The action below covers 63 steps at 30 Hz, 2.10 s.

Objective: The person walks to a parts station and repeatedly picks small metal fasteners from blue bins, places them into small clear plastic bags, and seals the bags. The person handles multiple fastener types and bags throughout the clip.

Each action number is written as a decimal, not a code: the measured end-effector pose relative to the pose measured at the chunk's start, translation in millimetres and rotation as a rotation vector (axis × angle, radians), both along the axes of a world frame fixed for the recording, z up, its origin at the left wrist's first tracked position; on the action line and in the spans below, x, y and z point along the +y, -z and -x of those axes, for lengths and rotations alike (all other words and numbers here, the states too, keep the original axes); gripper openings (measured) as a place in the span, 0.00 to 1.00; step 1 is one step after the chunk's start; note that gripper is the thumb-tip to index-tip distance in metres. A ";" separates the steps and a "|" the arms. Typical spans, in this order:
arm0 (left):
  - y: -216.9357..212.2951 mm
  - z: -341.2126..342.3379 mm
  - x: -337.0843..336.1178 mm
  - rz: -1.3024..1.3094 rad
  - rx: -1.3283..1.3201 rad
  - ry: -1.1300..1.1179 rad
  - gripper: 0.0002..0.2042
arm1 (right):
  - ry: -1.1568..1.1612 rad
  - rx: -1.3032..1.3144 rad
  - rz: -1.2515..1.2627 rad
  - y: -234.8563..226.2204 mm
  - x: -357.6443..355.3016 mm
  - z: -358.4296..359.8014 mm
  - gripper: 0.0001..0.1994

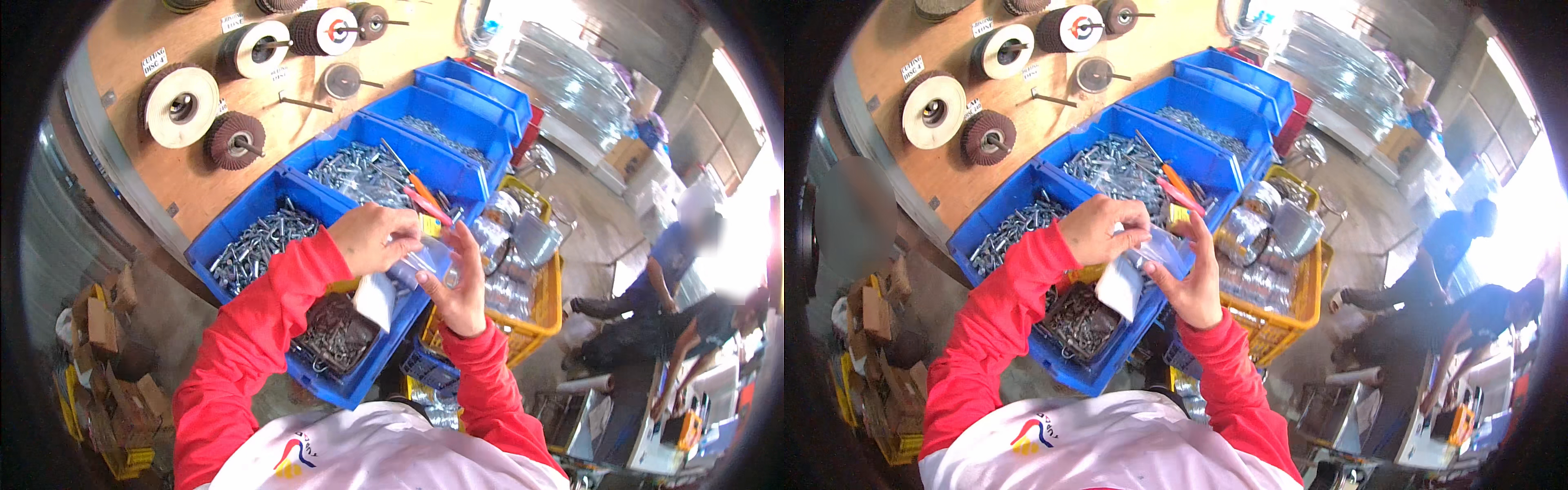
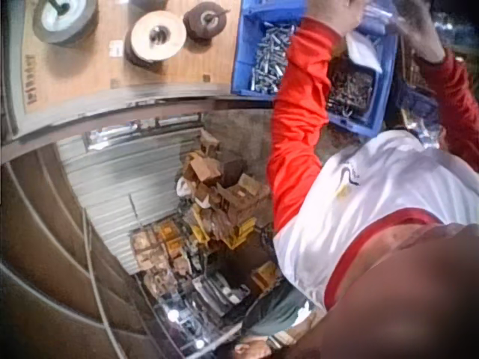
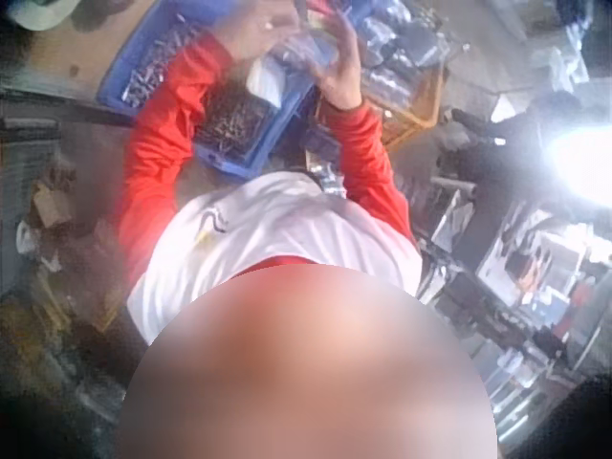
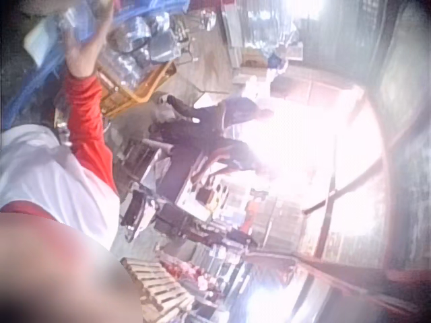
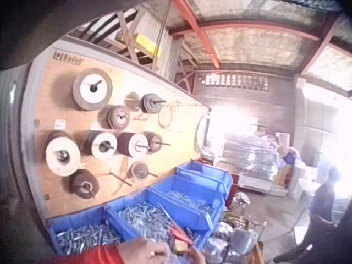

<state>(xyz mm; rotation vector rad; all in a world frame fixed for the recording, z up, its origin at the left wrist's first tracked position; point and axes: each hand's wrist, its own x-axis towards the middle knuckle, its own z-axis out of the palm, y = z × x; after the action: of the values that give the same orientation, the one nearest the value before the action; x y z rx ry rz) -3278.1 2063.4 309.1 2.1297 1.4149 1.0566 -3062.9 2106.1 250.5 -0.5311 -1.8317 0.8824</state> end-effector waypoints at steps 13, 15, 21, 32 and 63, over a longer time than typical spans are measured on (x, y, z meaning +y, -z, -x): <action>19.5 5.0 -49.3 0.335 -0.759 -0.298 0.09 | -0.078 0.618 0.543 -13.8 48.5 33.2 0.09; 21.7 2.8 -53.1 0.232 -0.731 -0.287 0.08 | -0.101 0.664 0.589 -8.9 37.3 37.3 0.09; 28.9 -12.2 -61.0 0.514 -0.949 -0.360 0.11 | 0.057 0.678 0.516 8.9 7.7 39.5 0.10; 35.0 -19.4 -110.8 0.267 -0.874 -0.351 0.05 | 0.146 0.127 -0.387 -34.5 -59.0 12.3 0.11; 34.7 14.9 -121.5 0.519 -0.545 -0.264 0.10 | 0.160 -0.205 0.233 -4.1 -55.1 41.7 0.07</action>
<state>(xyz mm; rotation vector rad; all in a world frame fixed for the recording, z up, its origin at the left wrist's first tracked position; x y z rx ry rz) -3292.9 1941.9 274.4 1.2020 1.4984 1.0976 -3104.6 2051.0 254.6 -0.9319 -1.8479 0.9657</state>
